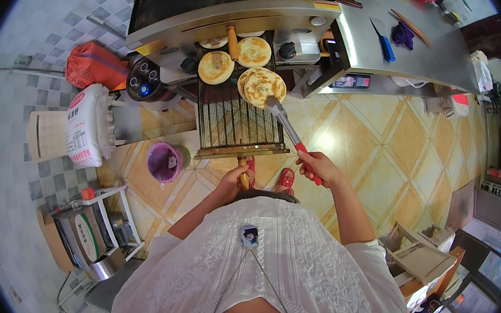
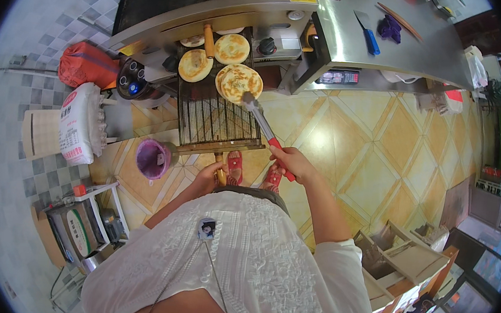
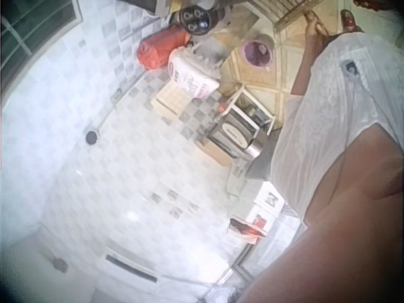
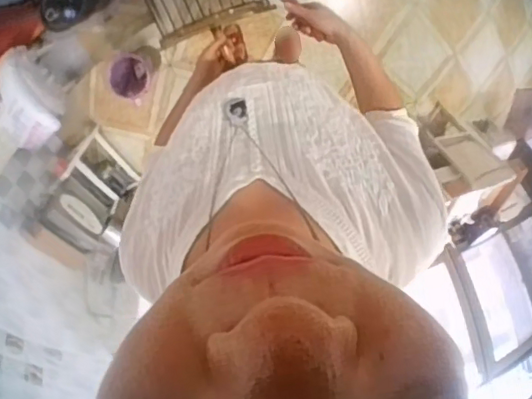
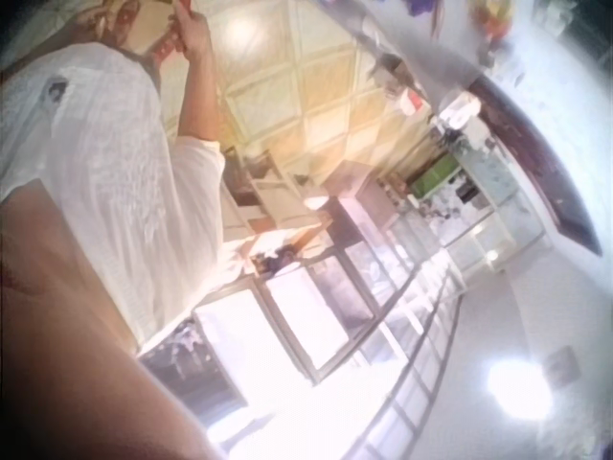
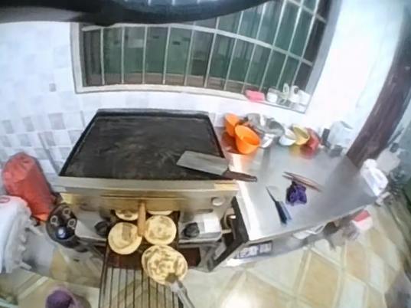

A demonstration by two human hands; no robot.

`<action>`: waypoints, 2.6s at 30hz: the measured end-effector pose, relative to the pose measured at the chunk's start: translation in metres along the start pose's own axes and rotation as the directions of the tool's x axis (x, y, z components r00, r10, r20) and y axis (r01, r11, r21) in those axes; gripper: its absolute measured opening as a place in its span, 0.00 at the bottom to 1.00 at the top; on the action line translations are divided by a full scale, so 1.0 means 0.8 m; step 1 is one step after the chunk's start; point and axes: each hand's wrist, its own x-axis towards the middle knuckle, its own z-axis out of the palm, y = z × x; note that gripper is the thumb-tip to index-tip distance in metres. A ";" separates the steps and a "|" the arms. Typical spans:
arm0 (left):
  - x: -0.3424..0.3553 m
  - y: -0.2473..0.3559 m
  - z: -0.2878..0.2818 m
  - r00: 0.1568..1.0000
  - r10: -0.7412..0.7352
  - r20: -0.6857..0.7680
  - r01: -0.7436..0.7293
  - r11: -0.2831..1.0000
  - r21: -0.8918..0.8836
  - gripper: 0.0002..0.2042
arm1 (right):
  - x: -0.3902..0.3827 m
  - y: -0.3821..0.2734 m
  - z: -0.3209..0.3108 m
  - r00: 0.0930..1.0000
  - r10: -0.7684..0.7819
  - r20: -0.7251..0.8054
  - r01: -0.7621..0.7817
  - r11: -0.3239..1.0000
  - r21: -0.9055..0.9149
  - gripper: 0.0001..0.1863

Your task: The person flips and removes cooked pancakes from a grill using tongs, then scrapes the griddle surface with a metal spatula. They repeat the process of flipping and removing pancakes while periodically cleaning the cooking surface.

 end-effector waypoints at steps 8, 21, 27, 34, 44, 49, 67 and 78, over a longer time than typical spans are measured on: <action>0.004 0.014 -0.011 0.988 -0.154 0.018 0.152 0.986 0.070 0.13 | 0.074 -0.017 0.011 0.977 -0.098 0.188 0.051 0.970 0.238 0.21; -0.006 0.019 -0.010 0.986 -0.156 -0.057 0.166 0.957 0.237 0.17 | -0.043 0.098 0.029 0.905 -0.409 0.114 0.333 0.849 0.410 0.18; 0.046 0.021 -0.064 0.992 -0.066 -0.104 0.095 0.950 0.299 0.14 | -0.273 0.276 0.054 0.802 -0.299 -0.517 0.564 0.663 0.492 0.18; 0.059 0.024 -0.057 0.987 0.096 -0.129 -0.038 0.917 0.397 0.10 | -0.477 0.489 0.101 0.155 0.302 -0.941 0.842 0.458 0.285 0.12; 0.039 0.002 -0.020 0.955 0.264 -0.135 -0.199 0.908 0.370 0.11 | -0.621 0.760 -0.054 0.250 0.416 -0.874 0.864 -0.503 0.008 0.16; 0.029 -0.011 -0.028 0.915 0.401 -0.039 -0.327 0.795 0.511 0.11 | -0.540 0.578 -0.082 0.285 0.180 -0.942 0.924 -0.313 0.219 0.16; 0.065 -0.067 -0.046 0.949 0.144 -0.282 -0.080 0.970 0.229 0.06 | -0.066 0.048 0.050 0.984 -0.174 -0.021 0.175 0.974 0.142 0.20; 0.063 -0.057 -0.033 0.951 0.030 -0.306 0.054 0.963 0.263 0.09 | 0.188 -0.072 0.047 0.950 -0.304 0.063 0.272 0.912 0.308 0.17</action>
